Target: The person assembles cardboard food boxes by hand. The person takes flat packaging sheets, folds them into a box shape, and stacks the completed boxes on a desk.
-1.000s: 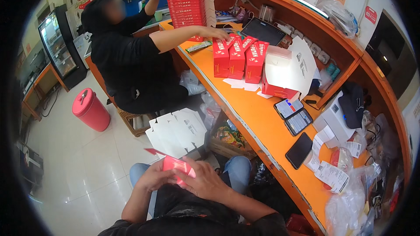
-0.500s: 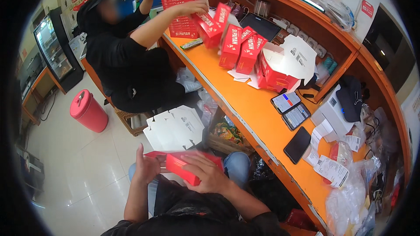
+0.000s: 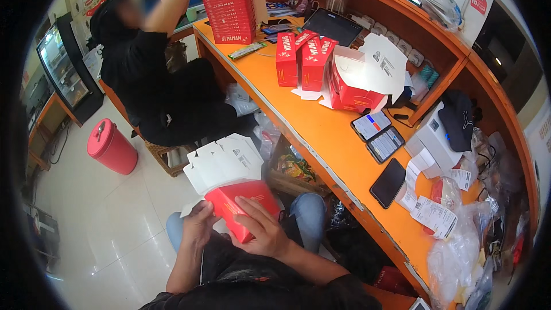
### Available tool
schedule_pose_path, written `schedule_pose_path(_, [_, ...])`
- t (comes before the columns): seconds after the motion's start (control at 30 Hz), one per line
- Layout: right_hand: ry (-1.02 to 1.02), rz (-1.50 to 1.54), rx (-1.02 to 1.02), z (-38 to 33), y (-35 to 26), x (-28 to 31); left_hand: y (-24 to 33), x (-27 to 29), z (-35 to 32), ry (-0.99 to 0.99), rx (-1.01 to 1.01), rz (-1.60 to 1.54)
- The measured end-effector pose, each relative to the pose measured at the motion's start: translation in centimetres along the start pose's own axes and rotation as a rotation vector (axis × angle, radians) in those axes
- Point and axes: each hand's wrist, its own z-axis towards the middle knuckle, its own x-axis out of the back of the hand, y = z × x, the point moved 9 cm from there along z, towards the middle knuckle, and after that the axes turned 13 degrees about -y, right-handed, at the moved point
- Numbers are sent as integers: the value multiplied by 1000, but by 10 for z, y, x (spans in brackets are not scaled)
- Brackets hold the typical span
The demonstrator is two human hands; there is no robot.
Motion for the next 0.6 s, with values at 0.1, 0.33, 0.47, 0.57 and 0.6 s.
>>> schedule_pose_path(0.1, [30, -91, -42, -2, 0, -5, 7, -24, -2, -97, 62, 61])
schedule_pose_path(0.33, [67, -36, -74, 3, 3, 9, 18, -44, -6, -60, -69, 105])
schedule_pose_path(0.47, [-10, 68, -25, 10, 7, 26, 63, -47, -13, -69, -354, 512])
schedule_pose_path(0.57, [38, 4, 4, 7, -4, 26, 50, -49, -11, -103, -237, 521])
schedule_pose_path(0.6, [88, -14, 9, 4, -6, 26, 33, -56, -8, -119, -133, 265])
